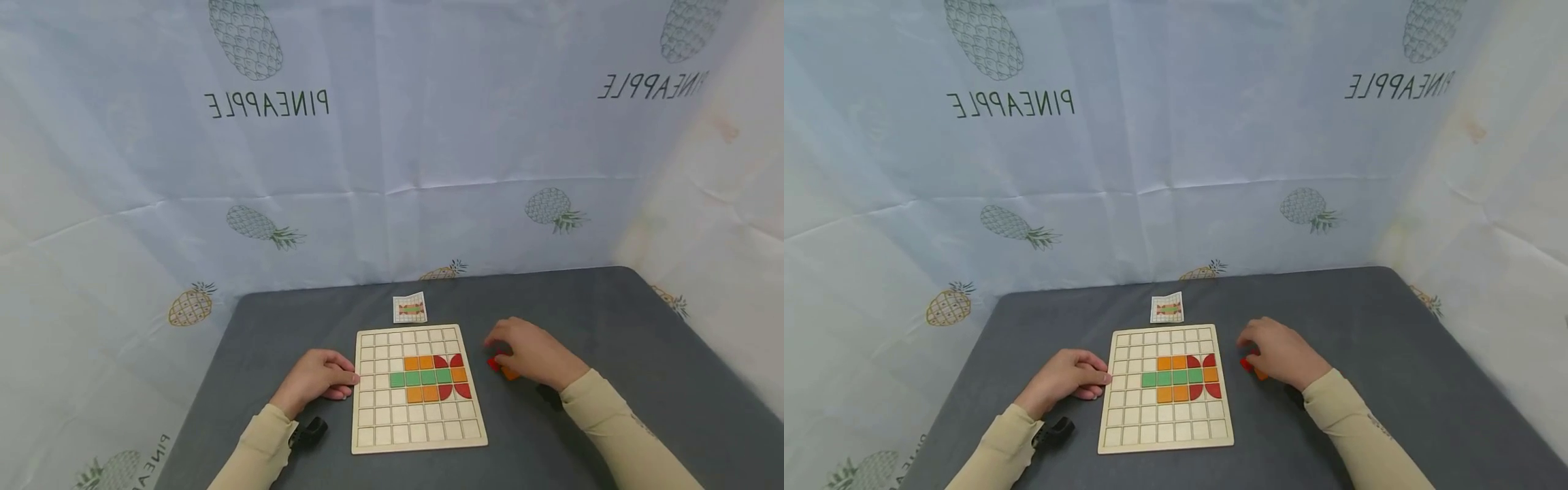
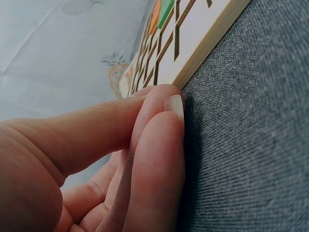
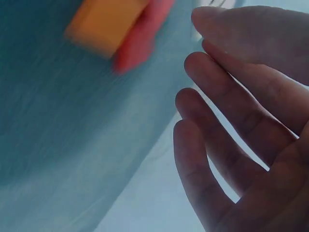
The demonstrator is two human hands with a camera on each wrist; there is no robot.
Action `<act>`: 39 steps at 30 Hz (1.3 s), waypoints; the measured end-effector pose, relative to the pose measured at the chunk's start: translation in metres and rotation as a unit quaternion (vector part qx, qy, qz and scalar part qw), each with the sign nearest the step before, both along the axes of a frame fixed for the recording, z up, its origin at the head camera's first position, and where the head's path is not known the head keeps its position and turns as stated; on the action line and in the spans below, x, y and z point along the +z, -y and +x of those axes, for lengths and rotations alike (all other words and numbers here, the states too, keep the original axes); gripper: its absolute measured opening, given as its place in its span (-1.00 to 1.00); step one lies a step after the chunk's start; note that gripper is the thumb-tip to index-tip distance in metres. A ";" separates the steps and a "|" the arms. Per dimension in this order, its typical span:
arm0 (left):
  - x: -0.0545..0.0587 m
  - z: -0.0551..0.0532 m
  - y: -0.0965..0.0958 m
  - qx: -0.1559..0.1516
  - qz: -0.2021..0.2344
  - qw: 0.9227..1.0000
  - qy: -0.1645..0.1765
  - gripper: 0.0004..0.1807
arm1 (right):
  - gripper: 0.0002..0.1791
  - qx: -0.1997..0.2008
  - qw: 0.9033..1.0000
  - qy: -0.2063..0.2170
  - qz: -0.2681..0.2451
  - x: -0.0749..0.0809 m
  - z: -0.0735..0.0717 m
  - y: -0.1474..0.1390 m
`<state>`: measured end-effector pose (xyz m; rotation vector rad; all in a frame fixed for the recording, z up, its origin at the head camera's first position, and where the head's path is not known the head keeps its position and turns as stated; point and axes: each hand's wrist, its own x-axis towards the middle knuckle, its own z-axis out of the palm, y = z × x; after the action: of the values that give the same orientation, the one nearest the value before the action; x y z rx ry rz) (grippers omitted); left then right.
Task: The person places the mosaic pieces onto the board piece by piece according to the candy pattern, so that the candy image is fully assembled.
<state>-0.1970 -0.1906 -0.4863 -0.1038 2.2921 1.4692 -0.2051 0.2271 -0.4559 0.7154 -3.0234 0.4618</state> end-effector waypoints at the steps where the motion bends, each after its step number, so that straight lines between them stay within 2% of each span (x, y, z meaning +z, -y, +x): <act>1: 0.000 0.000 0.000 0.001 -0.002 1.000 0.000 -0.60 | -0.74 0.001 1.000 0.002 0.003 -0.001 -0.002 -0.006; 7: 0.000 0.002 0.002 0.002 -0.001 1.000 0.002 -0.60 | -0.71 0.008 1.000 0.014 0.020 -0.006 -0.009 -0.027; 15: 0.001 0.003 0.005 -0.004 0.011 1.000 0.000 -0.60 | -0.65 0.027 0.999 0.029 0.017 -0.009 -0.009 -0.029; 23: 0.001 0.004 0.005 -0.005 0.021 1.000 0.010 -0.58 | -0.73 0.008 1.000 0.017 0.017 -0.013 -0.009 -0.036; 33: 0.000 0.005 0.005 -0.007 0.020 1.000 0.007 -0.58 | -0.77 0.004 0.999 0.035 0.014 -0.016 -0.015 -0.033; 39: 0.003 0.004 0.003 -0.008 0.020 1.000 0.000 -0.61 | -0.82 -0.002 1.000 0.025 0.007 -0.009 -0.019 -0.037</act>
<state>-0.1928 -0.1933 -0.4835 -0.0731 2.2580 1.5050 -0.2244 0.2636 -0.4653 0.7077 -3.0770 0.4649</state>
